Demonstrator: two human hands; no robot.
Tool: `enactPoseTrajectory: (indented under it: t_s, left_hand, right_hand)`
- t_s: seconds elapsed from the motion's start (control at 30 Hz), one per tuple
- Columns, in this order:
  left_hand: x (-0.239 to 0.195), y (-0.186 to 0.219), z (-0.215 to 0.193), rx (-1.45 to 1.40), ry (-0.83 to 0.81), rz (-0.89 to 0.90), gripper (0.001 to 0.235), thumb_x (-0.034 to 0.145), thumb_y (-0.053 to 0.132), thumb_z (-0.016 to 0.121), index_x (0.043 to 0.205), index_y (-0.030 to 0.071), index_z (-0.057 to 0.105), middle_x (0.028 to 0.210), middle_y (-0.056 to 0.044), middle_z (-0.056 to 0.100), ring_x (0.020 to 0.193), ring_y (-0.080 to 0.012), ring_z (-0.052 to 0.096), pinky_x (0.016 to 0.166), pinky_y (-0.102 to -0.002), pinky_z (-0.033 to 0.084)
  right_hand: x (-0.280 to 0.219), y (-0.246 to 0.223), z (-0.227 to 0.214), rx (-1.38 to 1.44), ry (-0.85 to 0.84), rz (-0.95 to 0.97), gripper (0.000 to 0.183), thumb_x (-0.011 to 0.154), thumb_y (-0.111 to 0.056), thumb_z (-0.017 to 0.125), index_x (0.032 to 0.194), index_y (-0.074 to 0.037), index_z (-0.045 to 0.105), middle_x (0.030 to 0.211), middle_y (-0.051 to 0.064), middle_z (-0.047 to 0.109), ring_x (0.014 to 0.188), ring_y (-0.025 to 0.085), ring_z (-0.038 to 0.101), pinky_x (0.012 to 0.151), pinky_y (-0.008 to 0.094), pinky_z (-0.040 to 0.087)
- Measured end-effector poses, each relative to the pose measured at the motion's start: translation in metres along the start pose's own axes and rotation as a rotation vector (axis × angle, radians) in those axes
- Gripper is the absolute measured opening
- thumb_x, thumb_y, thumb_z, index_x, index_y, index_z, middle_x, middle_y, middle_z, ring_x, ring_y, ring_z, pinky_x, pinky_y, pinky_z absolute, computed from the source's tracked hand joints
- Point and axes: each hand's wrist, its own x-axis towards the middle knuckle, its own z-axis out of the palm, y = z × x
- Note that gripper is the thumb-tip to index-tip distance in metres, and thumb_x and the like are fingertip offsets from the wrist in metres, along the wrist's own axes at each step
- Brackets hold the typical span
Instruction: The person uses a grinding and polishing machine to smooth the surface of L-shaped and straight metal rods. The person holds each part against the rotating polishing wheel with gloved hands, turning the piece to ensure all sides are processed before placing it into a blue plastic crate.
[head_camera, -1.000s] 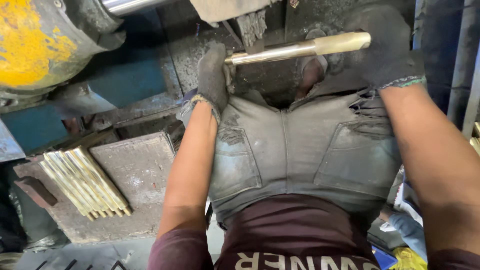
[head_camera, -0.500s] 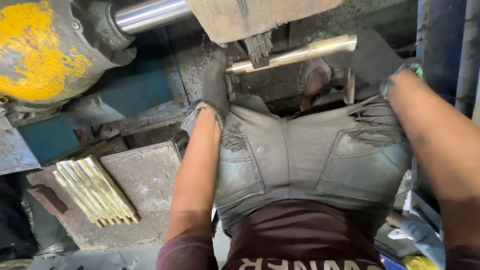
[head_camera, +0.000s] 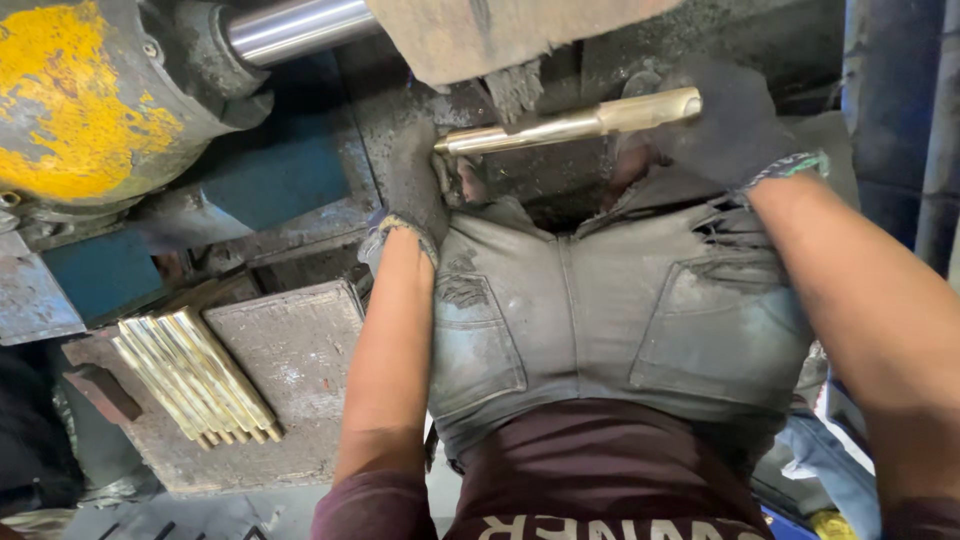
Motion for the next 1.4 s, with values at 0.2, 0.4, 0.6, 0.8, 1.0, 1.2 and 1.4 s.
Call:
enactPoseTrajectory:
  t_s: [0.2,0.4,0.6,0.8,1.0,1.2,1.4]
  left_hand:
    - [0.015,-0.002,-0.006,-0.015,0.043,0.0,0.025,0.098,0.027,0.054,0.099,0.002,0.061,0.08,-0.014,0.066,0.056,-0.0203,0.062,0.047,-0.032,0.051]
    - [0.019,-0.005,-0.01,0.077,0.002,0.099,0.028,0.1,0.029,0.055,0.098,0.003,0.062,0.079,-0.014,0.066,0.056,-0.0208,0.061,0.046,-0.033,0.051]
    - [0.023,-0.014,-0.035,0.104,-0.018,0.266,0.026,0.101,0.027,0.057,0.097,0.002,0.065,0.086,-0.012,0.069,0.072,-0.0221,0.066,0.066,-0.037,0.055]
    - [0.022,-0.015,-0.044,0.036,0.029,0.281,0.021,0.1,0.026,0.058,0.097,0.006,0.064,0.088,-0.006,0.067,0.079,-0.0186,0.065,0.073,-0.035,0.055]
    - [0.022,-0.009,-0.041,0.003,0.079,0.19,0.017,0.1,0.023,0.06,0.094,0.007,0.063,0.079,-0.004,0.061,0.066,-0.0155,0.058,0.06,-0.032,0.049]
    - [0.036,-0.01,-0.051,0.053,0.12,0.179,0.021,0.101,0.025,0.06,0.091,0.007,0.064,0.069,-0.004,0.057,0.056,-0.0143,0.053,0.051,-0.031,0.043]
    - [0.022,-0.006,-0.049,0.027,0.127,0.208,0.022,0.097,0.029,0.059,0.089,0.009,0.062,0.069,-0.005,0.06,0.055,-0.017,0.057,0.051,-0.034,0.048]
  right_hand:
    - [0.019,0.01,0.004,0.366,-0.356,0.393,0.024,0.087,-0.022,0.073,0.105,-0.006,0.076,0.088,0.012,0.076,0.078,0.021,0.072,0.073,0.038,0.057]
    - [0.02,0.006,0.0,0.475,-0.344,0.418,0.025,0.089,-0.026,0.074,0.103,-0.004,0.076,0.086,0.013,0.074,0.076,0.023,0.069,0.069,0.036,0.054]
    - [-0.004,-0.01,0.013,-0.044,0.144,-0.168,0.017,0.092,-0.015,0.077,0.102,-0.005,0.068,0.103,0.014,0.071,0.094,0.037,0.072,0.084,0.044,0.057]
    - [0.004,-0.026,0.008,-0.089,0.223,-0.318,0.025,0.087,-0.013,0.084,0.104,-0.008,0.067,0.102,0.014,0.072,0.097,0.037,0.071,0.09,0.047,0.056]
    - [0.018,-0.022,0.013,0.18,-0.152,0.138,0.03,0.081,-0.022,0.084,0.1,-0.004,0.067,0.094,0.014,0.072,0.085,0.029,0.071,0.076,0.039,0.056]
    - [0.04,-0.019,0.017,0.309,-0.476,0.466,0.025,0.089,-0.03,0.073,0.096,-0.006,0.076,0.084,0.015,0.076,0.075,0.027,0.073,0.072,0.038,0.056]
    - [0.024,-0.023,0.023,0.147,-0.158,0.069,0.027,0.087,-0.025,0.081,0.102,-0.005,0.07,0.092,0.015,0.071,0.084,0.031,0.071,0.075,0.041,0.055]
